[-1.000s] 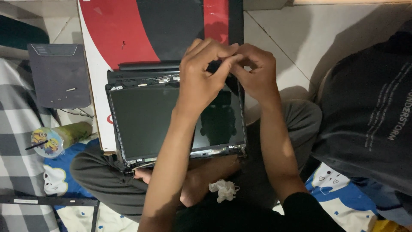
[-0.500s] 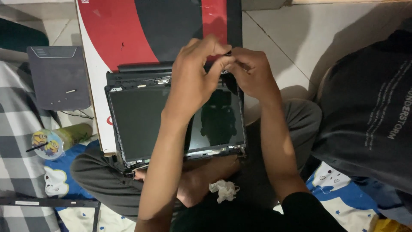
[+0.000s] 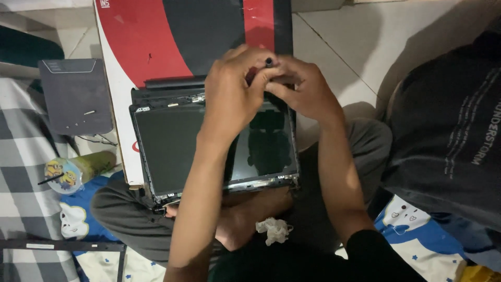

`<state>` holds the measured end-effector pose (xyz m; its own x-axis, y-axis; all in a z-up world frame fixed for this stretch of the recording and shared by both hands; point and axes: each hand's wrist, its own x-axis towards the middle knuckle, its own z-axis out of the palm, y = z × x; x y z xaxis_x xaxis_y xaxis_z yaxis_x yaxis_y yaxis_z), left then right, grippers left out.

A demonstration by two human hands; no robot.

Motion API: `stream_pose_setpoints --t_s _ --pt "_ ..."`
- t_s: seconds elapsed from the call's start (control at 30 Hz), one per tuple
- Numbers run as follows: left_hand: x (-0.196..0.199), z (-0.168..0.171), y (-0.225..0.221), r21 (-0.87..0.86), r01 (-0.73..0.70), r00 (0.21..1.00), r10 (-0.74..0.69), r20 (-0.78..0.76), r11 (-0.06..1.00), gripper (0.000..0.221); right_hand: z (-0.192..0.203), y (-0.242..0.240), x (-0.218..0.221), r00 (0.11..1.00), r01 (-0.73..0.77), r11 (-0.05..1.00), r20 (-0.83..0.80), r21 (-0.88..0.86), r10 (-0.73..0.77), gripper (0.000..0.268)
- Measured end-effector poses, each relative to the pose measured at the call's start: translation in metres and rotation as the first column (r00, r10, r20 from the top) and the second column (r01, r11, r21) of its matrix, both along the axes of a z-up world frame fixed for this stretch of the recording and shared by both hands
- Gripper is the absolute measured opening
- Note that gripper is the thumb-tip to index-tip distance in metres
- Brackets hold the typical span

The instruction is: The person uses a screwdriver to remove screws from the bezel of a laptop screen assembly. They place the screws on a nearby surface and continue unscrewing multiple fasteners around the frame.

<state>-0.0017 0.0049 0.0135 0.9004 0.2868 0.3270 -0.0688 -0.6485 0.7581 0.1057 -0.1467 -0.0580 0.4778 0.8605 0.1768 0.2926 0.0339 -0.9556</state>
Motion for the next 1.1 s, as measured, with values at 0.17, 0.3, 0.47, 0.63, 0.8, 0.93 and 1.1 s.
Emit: stream_pose_setpoints --t_s 0.17,0.3,0.47,0.63,0.8,0.93,1.1 --pt "-0.005 -0.014 0.011 -0.021 0.039 0.999 -0.038 0.036 0.999 0.016 0.062 -0.009 0.004 0.979 0.057 0.985 0.203 -0.161 -0.023 0.049" --pt "-0.002 -0.036 0.003 0.008 0.060 0.995 -0.060 0.083 0.998 0.009 0.100 0.019 -0.006 0.824 0.104 0.925 0.553 -0.365 0.125 0.036" --pt "-0.008 -0.048 -0.008 0.063 -0.052 0.991 0.043 0.124 0.997 0.018 0.099 0.040 -0.004 0.699 0.240 0.643 0.589 -0.727 0.405 0.032" --pt "-0.018 -0.068 -0.011 0.163 -0.174 0.984 0.168 0.052 0.971 0.031 0.104 0.068 -0.007 0.739 0.210 0.371 0.395 -0.905 0.545 0.045" --pt "-0.055 -0.113 -0.008 0.490 -0.213 0.960 0.275 -0.057 0.845 0.047 0.105 0.077 -0.006 0.734 0.200 0.151 0.250 -0.968 0.632 0.024" --pt "-0.068 -0.112 -0.010 0.525 -0.162 0.958 0.261 -0.120 0.835 0.050 0.085 0.085 0.006 0.722 0.258 0.080 0.247 -0.963 0.647 0.032" --pt "-0.070 -0.110 -0.015 0.464 -0.215 0.944 0.305 -0.127 0.859 0.040 0.058 0.082 0.017 0.698 0.231 0.230 0.325 -0.946 0.638 0.038"
